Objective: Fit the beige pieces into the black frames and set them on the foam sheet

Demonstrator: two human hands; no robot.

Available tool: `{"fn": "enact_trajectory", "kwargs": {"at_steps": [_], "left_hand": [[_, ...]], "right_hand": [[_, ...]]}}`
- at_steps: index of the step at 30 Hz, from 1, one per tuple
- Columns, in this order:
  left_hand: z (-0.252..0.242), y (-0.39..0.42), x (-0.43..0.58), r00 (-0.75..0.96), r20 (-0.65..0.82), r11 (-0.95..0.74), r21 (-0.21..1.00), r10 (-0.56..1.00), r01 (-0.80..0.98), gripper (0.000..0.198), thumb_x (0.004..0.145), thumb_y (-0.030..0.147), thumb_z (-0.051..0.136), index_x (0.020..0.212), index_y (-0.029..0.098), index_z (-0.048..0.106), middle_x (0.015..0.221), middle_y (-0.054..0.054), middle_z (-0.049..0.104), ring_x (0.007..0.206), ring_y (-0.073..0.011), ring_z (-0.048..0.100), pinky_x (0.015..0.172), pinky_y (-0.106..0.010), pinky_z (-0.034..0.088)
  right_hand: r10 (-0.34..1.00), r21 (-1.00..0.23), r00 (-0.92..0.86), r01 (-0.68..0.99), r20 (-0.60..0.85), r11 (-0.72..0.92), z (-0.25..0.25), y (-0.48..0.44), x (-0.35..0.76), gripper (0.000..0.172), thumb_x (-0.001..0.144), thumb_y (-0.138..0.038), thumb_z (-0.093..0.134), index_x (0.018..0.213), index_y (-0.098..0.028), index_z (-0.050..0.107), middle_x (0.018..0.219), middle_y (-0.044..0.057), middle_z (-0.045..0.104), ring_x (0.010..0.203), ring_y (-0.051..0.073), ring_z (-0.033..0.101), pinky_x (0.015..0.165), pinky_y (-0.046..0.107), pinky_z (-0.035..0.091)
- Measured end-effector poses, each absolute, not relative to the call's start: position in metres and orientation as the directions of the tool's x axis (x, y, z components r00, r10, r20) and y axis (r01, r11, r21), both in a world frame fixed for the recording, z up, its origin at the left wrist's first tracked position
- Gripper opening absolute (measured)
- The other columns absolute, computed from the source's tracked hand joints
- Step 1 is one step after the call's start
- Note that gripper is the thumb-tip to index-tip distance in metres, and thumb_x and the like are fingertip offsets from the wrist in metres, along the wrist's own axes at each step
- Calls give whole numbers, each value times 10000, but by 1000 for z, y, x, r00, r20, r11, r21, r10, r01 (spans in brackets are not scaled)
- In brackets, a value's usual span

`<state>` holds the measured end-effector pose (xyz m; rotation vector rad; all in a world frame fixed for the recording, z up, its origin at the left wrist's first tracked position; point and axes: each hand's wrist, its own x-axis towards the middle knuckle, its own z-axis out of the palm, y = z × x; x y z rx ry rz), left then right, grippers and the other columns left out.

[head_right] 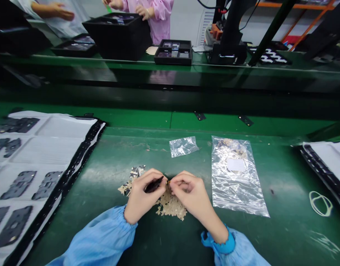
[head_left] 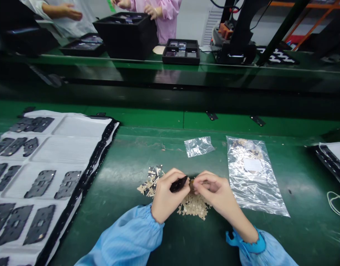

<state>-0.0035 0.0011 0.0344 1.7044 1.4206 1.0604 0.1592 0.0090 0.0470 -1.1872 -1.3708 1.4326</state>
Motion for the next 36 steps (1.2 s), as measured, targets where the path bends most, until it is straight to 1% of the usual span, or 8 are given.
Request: {"fn": "enact_trajectory", "kwargs": {"at_steps": [3, 6, 10, 14, 16, 22, 26, 36], "left_hand": [[34, 5, -6, 91, 149, -174, 874, 985, 454, 81, 792, 118, 540, 762, 170, 594, 767, -21, 591, 699, -133, 564, 640, -242, 436], [31, 5, -8, 249, 114, -222, 858, 962, 463, 186, 783, 70, 519, 871, 183, 636, 852, -33, 618, 794, -153, 590, 708, -261, 453], [27, 0, -8, 368, 54, -259, 805, 928, 533, 243, 770, 58, 527, 914, 211, 649, 864, -12, 622, 779, -146, 604, 715, -261, 457], [28, -1, -7, 341, 25, -250, 732, 940, 634, 27, 786, 186, 589, 798, 192, 613, 767, 2, 573, 681, -141, 572, 627, -257, 432], [30, 0, -6, 315, 32, -243, 711, 949, 660, 67, 789, 229, 599, 745, 185, 573, 730, 7, 536, 647, -137, 544, 593, -254, 413], [35, -4, -3, 247, 214, -312, 811, 945, 495, 200, 791, 88, 554, 961, 190, 587, 822, -15, 537, 747, -127, 552, 673, -237, 436], [32, -8, -2, 176, 365, -405, 813, 914, 419, 243, 775, 57, 589, 972, 192, 631, 873, -35, 568, 780, -124, 565, 711, -235, 455], [22, -13, -2, 195, 391, -437, 825, 899, 360, 432, 772, -11, 555, 1133, 216, 621, 898, -43, 591, 792, -126, 578, 702, -236, 471]], "right_hand": [[993, -995, -76, -30, -95, -98, 52, 15, 172, 70, 761, -253, 672, 739, -187, 664, 751, 16, 596, 617, 130, 594, 591, 270, 545], [992, -994, 75, -46, -101, -98, 56, 20, 181, 74, 745, -258, 697, 753, -191, 666, 778, 20, 610, 654, 134, 592, 612, 266, 542], [989, -989, 7, -12, -149, -149, 56, 20, 181, 93, 750, -277, 693, 746, -189, 663, 770, 15, 607, 632, 130, 592, 606, 263, 531], [987, -989, -59, 6, -150, -150, 51, 19, 176, 107, 756, -292, 683, 738, -190, 655, 748, 8, 595, 606, 121, 583, 592, 258, 524], [987, -990, -76, 11, -140, -140, 48, 19, 175, 106, 759, -293, 677, 742, -191, 653, 750, 6, 583, 599, 116, 579, 582, 255, 518], [984, -985, -85, 77, -159, -153, 44, 13, 167, 121, 763, -283, 662, 713, -177, 633, 682, -8, 522, 576, 118, 558, 524, 246, 510], [974, -981, -129, 75, -187, -178, 40, 8, 161, 121, 773, -280, 650, 724, -171, 632, 703, -3, 526, 584, 127, 577, 533, 259, 527], [972, -989, -181, 22, -149, -147, 38, 8, 161, 95, 788, -261, 645, 755, -176, 673, 777, 15, 564, 635, 133, 621, 592, 265, 560]]}}
